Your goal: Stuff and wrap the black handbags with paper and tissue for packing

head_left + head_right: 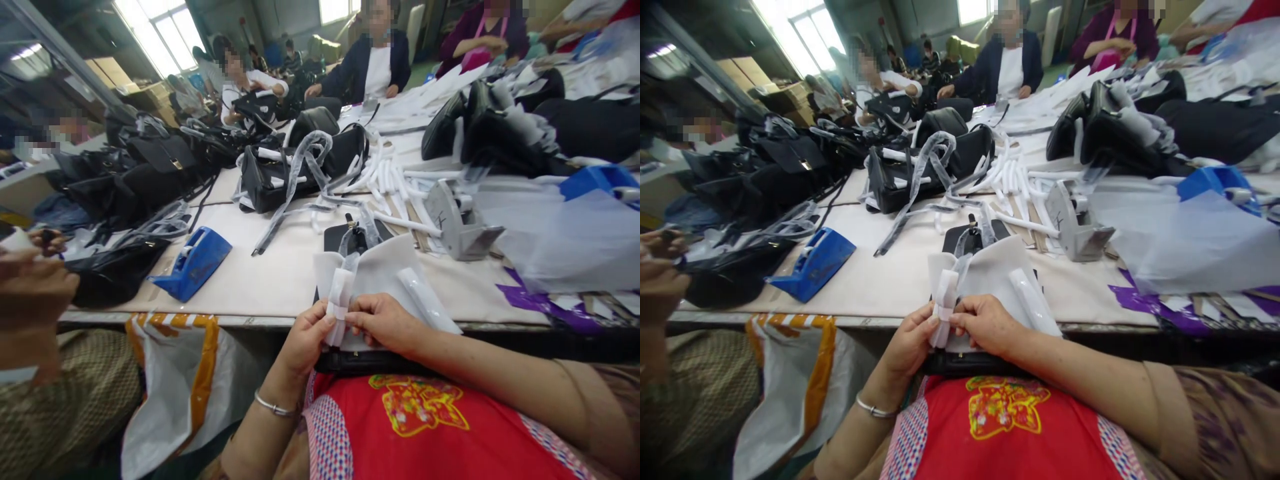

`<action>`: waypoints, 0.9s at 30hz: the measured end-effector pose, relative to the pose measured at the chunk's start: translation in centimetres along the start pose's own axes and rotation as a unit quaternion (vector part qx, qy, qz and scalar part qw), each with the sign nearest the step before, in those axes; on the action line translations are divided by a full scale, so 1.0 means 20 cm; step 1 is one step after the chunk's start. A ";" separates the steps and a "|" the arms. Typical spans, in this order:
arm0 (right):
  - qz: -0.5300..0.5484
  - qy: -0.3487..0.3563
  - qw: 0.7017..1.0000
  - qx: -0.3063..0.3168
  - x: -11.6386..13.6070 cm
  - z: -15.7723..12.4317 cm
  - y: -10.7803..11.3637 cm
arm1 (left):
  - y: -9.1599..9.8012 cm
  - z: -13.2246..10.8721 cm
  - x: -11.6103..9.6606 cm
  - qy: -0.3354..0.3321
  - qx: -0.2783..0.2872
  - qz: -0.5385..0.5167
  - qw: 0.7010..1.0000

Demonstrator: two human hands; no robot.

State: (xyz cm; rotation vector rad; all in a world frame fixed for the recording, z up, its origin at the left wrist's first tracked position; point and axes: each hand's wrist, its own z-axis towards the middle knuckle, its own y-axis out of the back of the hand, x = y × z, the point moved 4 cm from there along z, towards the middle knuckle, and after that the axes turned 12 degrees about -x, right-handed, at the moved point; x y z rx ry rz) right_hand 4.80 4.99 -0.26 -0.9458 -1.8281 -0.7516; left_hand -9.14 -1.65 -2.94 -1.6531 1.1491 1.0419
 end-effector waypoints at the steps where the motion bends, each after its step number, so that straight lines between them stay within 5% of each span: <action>1: 0.007 -0.003 1.000 -0.004 0.00 0.00 0.00 | 0.00 0.00 -0.01 -0.020 -0.008 0.043 0.999; 7: -0.046 -0.010 0.999 -0.022 -0.01 0.00 0.01 | -0.06 0.00 -0.16 -0.163 -0.127 0.359 0.910; 12: -0.111 0.109 0.988 -0.001 0.08 -0.08 0.10 | -0.09 0.00 -0.22 -0.178 -0.156 0.438 0.867; 16: -0.092 0.187 0.974 -0.088 0.16 -0.13 0.32 | -0.09 -0.01 -0.23 -0.199 -0.170 0.466 0.845; 18: -0.096 0.204 0.961 -0.163 0.16 -0.13 0.45 | -0.08 0.00 -0.23 -0.173 -0.187 0.432 0.865; 20: -0.110 0.207 0.947 -0.220 0.13 -0.12 0.57 | -0.06 0.01 -0.21 -0.126 -0.186 0.322 0.920; 23: -0.129 0.190 0.939 -0.258 0.04 -0.07 0.69 | -0.05 0.06 -0.18 -0.062 -0.127 0.139 0.980; 25: -0.131 0.188 0.938 -0.261 -0.03 -0.03 0.71 | -0.05 0.09 -0.16 -0.040 -0.101 0.117 0.987; 27: -0.130 0.199 0.938 -0.253 -0.09 -0.01 0.71 | -0.02 0.12 -0.14 -0.053 -0.127 0.211 0.968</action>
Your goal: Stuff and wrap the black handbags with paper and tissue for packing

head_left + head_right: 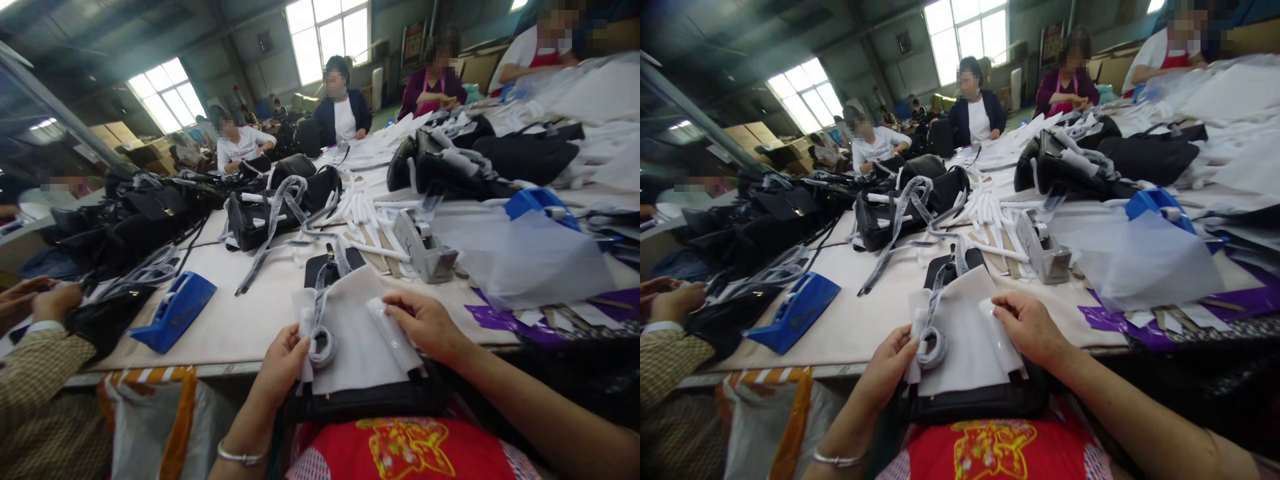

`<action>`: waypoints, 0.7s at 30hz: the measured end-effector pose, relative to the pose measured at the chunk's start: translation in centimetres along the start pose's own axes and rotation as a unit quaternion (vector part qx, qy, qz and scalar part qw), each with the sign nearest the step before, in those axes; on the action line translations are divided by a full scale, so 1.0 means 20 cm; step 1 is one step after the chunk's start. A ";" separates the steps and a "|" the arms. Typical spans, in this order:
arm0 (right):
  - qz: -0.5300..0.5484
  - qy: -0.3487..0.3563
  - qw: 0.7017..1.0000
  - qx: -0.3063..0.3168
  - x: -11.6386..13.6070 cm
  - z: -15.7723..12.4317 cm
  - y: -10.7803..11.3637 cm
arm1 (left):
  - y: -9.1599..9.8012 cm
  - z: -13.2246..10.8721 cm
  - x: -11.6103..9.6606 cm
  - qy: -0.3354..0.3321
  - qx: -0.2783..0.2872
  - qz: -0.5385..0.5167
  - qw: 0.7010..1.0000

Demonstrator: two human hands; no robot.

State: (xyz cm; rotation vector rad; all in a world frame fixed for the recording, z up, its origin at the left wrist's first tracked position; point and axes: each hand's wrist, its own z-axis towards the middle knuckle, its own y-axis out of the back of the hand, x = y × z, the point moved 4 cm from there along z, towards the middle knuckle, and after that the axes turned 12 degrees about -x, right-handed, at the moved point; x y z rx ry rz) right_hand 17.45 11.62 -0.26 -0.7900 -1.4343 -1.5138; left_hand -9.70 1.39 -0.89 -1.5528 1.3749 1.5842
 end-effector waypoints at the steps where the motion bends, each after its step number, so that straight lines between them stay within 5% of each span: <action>1: 0.002 0.008 1.000 0.005 -0.02 -0.01 -0.01 | 0.01 0.01 0.01 -0.031 -0.032 0.079 0.996; 4: 0.006 0.027 1.000 0.012 -0.05 -0.01 -0.01 | 0.05 0.00 -0.04 -0.184 -0.151 0.302 0.923; 7: 0.009 0.040 0.999 -0.003 -0.05 0.03 0.03 | 0.07 -0.03 -0.16 -0.303 -0.201 0.366 0.857; 11: 0.011 0.073 0.996 -0.044 0.00 0.14 0.08 | 0.03 0.07 -0.39 -0.346 -0.156 0.293 0.877; 14: 0.023 0.088 0.995 -0.043 0.06 0.16 0.05 | -0.10 0.29 -0.54 -0.277 -0.079 0.216 0.933; 17: 0.036 0.101 0.994 -0.011 0.09 0.12 -0.01 | -0.29 0.59 -0.56 -0.090 0.002 0.178 0.980; 21: 0.040 0.106 0.994 0.007 0.09 0.08 -0.04 | -0.51 0.92 -0.52 0.014 0.046 0.187 0.981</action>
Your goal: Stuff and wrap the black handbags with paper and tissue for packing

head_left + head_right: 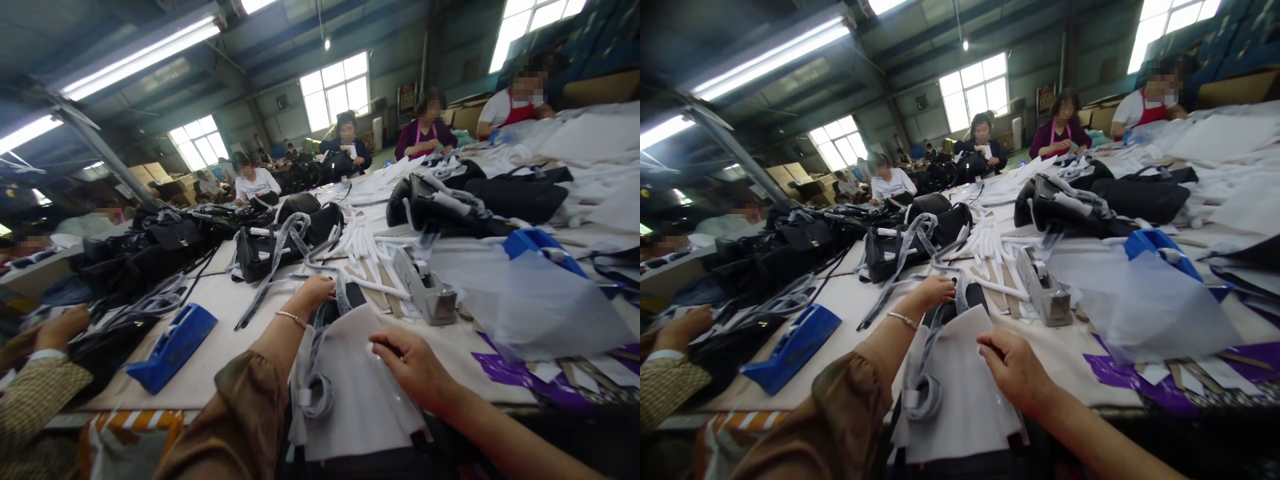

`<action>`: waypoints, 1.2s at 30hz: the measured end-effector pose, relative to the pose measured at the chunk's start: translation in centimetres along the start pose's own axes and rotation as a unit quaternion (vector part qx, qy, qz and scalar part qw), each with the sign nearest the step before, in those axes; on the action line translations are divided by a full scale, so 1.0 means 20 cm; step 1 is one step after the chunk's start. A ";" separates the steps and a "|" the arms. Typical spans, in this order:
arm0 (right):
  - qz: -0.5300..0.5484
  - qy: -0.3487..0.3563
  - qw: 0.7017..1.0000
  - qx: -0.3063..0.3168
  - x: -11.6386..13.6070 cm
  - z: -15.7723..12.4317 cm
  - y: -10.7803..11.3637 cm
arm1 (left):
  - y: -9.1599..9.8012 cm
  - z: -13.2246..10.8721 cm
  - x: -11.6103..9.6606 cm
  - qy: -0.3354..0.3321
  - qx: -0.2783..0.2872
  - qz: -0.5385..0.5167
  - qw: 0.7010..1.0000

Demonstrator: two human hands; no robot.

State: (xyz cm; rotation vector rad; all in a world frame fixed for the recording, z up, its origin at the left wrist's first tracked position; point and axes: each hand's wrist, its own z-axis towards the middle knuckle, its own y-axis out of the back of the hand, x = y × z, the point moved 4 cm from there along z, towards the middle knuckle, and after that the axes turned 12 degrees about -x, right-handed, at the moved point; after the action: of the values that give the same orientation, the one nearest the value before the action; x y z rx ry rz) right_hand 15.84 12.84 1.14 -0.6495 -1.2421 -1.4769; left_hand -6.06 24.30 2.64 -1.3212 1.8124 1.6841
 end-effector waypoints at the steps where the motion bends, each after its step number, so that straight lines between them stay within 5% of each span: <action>1: -0.002 -0.005 1.000 0.001 0.00 0.00 0.01 | -0.03 0.06 0.00 0.019 0.011 0.002 1.000; 6: -0.009 -0.036 0.999 0.008 -0.02 0.02 0.03 | -0.08 0.20 0.05 0.065 0.043 -0.002 0.997; 10: -0.005 -0.042 0.999 -0.020 -0.02 0.07 0.05 | -0.01 0.18 0.07 0.015 0.002 -0.042 0.999; 16: 0.076 -0.105 0.988 -0.082 0.00 0.35 0.08 | 0.06 -0.07 0.00 -0.149 -0.075 -0.106 0.980; 22: 0.254 -0.170 0.952 0.032 0.12 0.57 -0.12 | 0.02 -0.39 -0.07 -0.370 -0.083 -0.042 0.924; 26: 0.339 -0.191 0.921 -0.002 0.23 0.59 -0.15 | 0.03 -0.41 -0.06 -0.347 -0.110 0.065 0.929; 29: 0.361 -0.129 0.923 -0.030 0.36 0.61 -0.03 | 0.07 -0.35 -0.04 -0.315 -0.136 0.090 0.935; 36: 0.351 0.069 0.920 -0.162 0.70 0.47 0.48 | 0.11 -0.13 0.00 -0.227 -0.175 0.062 0.956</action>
State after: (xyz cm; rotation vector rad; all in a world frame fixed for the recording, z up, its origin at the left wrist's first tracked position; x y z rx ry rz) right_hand 18.69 17.33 19.80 -1.0608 -0.5492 -1.0867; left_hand -6.90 21.67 4.48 -0.8434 1.3985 2.2324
